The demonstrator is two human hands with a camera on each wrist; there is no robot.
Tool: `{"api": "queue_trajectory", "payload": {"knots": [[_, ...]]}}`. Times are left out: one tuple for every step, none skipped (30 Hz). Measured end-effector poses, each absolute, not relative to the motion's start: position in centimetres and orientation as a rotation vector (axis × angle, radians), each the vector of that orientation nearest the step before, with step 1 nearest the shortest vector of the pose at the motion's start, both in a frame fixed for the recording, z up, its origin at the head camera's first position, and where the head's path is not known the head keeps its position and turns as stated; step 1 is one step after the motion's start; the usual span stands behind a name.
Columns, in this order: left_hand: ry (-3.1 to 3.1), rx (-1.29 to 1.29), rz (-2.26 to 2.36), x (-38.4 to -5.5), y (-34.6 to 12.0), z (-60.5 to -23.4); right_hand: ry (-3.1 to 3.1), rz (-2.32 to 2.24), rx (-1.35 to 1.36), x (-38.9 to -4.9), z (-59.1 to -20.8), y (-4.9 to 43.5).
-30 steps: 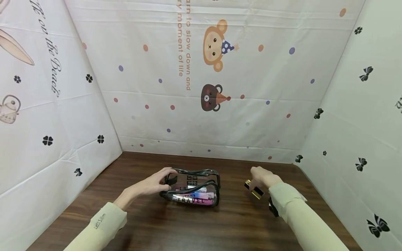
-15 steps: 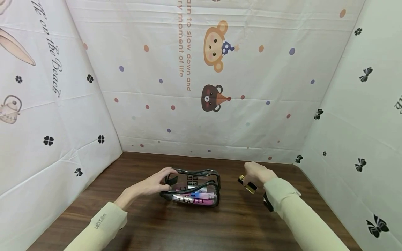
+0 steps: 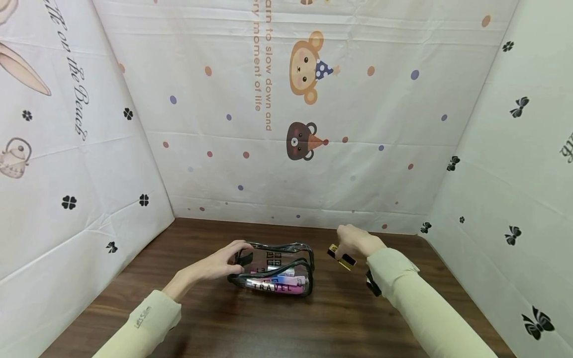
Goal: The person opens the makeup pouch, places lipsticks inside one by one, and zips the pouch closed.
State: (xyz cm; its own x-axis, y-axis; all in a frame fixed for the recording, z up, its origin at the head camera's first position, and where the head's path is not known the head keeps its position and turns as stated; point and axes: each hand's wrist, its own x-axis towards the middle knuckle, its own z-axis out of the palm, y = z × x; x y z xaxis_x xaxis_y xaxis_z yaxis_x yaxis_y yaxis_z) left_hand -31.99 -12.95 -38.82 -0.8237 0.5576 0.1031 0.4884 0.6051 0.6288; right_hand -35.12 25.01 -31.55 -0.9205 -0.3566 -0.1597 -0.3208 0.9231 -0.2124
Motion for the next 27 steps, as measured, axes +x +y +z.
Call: {"api": "queue_trajectory", "payload": {"knots": [[2.721,0.891,1.020,-32.0,-13.0,-38.8,2.888,-0.271,-0.518,-35.1,-31.4,24.8],[2.723,0.891,1.021,-32.0,-12.9,-38.9,2.889,-0.269,-0.522,-35.1,-31.3,24.6],[2.724,0.893,1.023,-32.1,-12.9,-38.9,2.890,-0.269,-0.531,-35.2,-31.2,24.4],[2.725,0.894,1.024,-32.1,-12.9,-38.9,2.891,-0.270,-0.540,-35.2,-31.0,24.2],[2.725,0.894,1.023,-32.1,-12.9,-38.9,2.890,-0.271,-0.558,-35.2,-30.9,24.0],[2.726,0.894,1.023,-32.1,-12.9,-38.9,2.888,-0.276,-0.570,-35.2,-30.7,23.8],[2.726,0.894,1.024,-32.1,-12.9,-38.9,2.886,-0.283,-0.582,-35.2,-30.5,23.6],[2.727,0.893,1.023,-32.1,-12.9,-39.0,2.885,-0.285,-0.598,-35.2,-30.4,23.3],[2.727,0.890,1.022,-32.1,-12.9,-39.0,2.882,-0.289,-0.611,-35.2,-30.2,23.1],[2.728,0.888,1.021,-32.0,-12.9,-39.0,2.882,-0.289,-0.619,-35.2,-30.0,22.9],[2.729,0.886,1.021,-32.0,-12.9,-39.0,2.884,-0.287,-0.629,-35.2,-29.8,22.7],[2.729,0.884,1.022,-32.0,-12.9,-39.0,2.888,-0.287,-0.630,-35.2,-29.6,22.4],[2.728,0.881,1.022,-32.0,-12.9,-39.0,2.888,-0.283,-0.642,-35.3,-29.4,22.2],[2.728,0.880,1.022,-32.0,-12.9,-39.0,2.886,-0.291,-0.652,-35.3,-29.2,22.0],[2.728,0.879,1.023,-32.0,-12.9,-39.0,2.883,-0.299,-0.663,-35.3,-29.0,21.7],[2.727,0.880,1.024,-32.0,-12.9,-39.0,2.877,-0.312,-0.672,-35.3,-28.9,21.5],[2.726,0.880,1.024,-32.0,-12.9,-39.0,2.871,-0.321,-0.683,-35.3,-28.7,21.2],[2.726,0.880,1.025,-32.0,-12.9,-39.0,2.866,-0.329,-0.694,-35.3,-28.5,21.0],[2.726,0.880,1.024,-32.0,-12.9,-39.0,2.863,-0.333,-0.703,-35.3,-28.3,20.7],[2.726,0.881,1.024,-32.0,-12.9,-39.0,2.861,-0.337,-0.711,-35.2,-28.0,20.4],[2.724,0.881,1.026,-32.0,-12.9,-39.0,2.862,-0.328,-0.719,-35.1,-27.8,20.2],[2.722,0.880,1.029,-32.0,-12.9,-39.0,2.863,-0.323,-0.722,-35.1,-27.7,19.9],[2.723,0.878,1.029,-32.0,-12.8,-39.0,2.864,-0.318,-0.723,-35.0,-27.5,19.6],[2.723,0.876,1.029,-32.0,-12.9,-39.0,2.863,-0.316,-0.725,-34.9,-27.3,19.3],[2.722,0.873,1.029,-32.0,-12.9,-39.0,2.860,-0.316,-0.727,-34.9,-27.2,19.0],[2.720,0.872,1.030,-32.0,-12.9,-38.9,2.853,-0.316,-0.735,-34.8,-27.1,18.6],[2.718,0.871,1.030,-32.0,-12.9,-39.0,2.851,-0.315,-0.741,-34.8,-27.0,18.3]]}}
